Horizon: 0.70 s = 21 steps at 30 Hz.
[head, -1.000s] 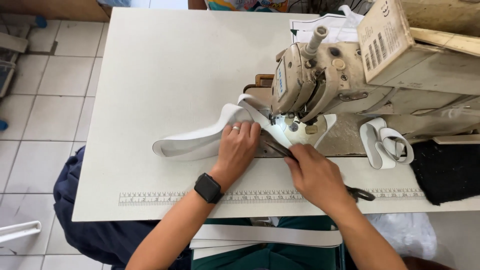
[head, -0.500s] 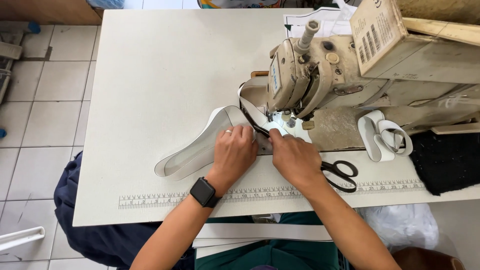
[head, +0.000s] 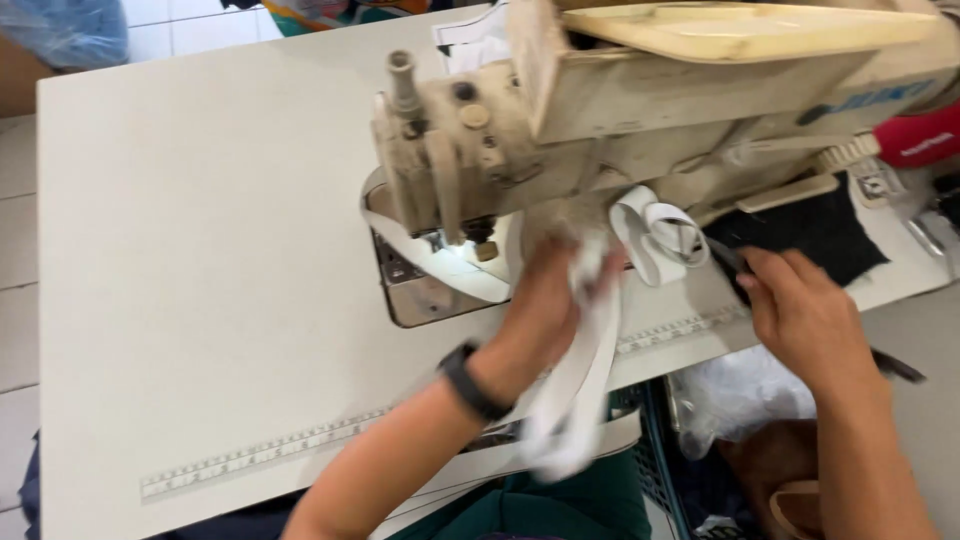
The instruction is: Sewing white elastic bands using an industrial sewing machine.
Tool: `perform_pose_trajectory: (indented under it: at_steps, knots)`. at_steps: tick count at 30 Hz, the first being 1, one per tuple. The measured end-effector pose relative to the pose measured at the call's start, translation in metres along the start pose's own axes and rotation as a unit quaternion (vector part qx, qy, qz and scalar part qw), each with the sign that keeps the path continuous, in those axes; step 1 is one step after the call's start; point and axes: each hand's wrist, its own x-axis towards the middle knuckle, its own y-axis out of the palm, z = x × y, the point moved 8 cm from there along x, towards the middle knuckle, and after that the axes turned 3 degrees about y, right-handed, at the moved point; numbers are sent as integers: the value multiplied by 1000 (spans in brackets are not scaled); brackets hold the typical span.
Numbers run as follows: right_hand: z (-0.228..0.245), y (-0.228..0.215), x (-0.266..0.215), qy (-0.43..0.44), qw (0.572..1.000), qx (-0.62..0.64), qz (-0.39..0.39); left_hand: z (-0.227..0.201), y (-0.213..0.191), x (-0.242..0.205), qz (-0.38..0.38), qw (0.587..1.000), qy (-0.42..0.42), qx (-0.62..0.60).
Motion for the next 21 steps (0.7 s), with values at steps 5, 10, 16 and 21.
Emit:
perform_pose_trajectory:
  at_steps: [5,10,16,21]
  knots:
    - [-26,16,15,-216,953,-107,-183,-48,-27,49,-363,886,217,190]
    - [2,13,22,-274,937,-107,-191,-48,-14,-19,-123,848,231,460]
    - [59,0,7,-250,937,110,-218,-131,-76,-103,-48,527,390,754]
    - [228,10,24,-427,867,235,-104,-144,-124,-76,42,298,385,872]
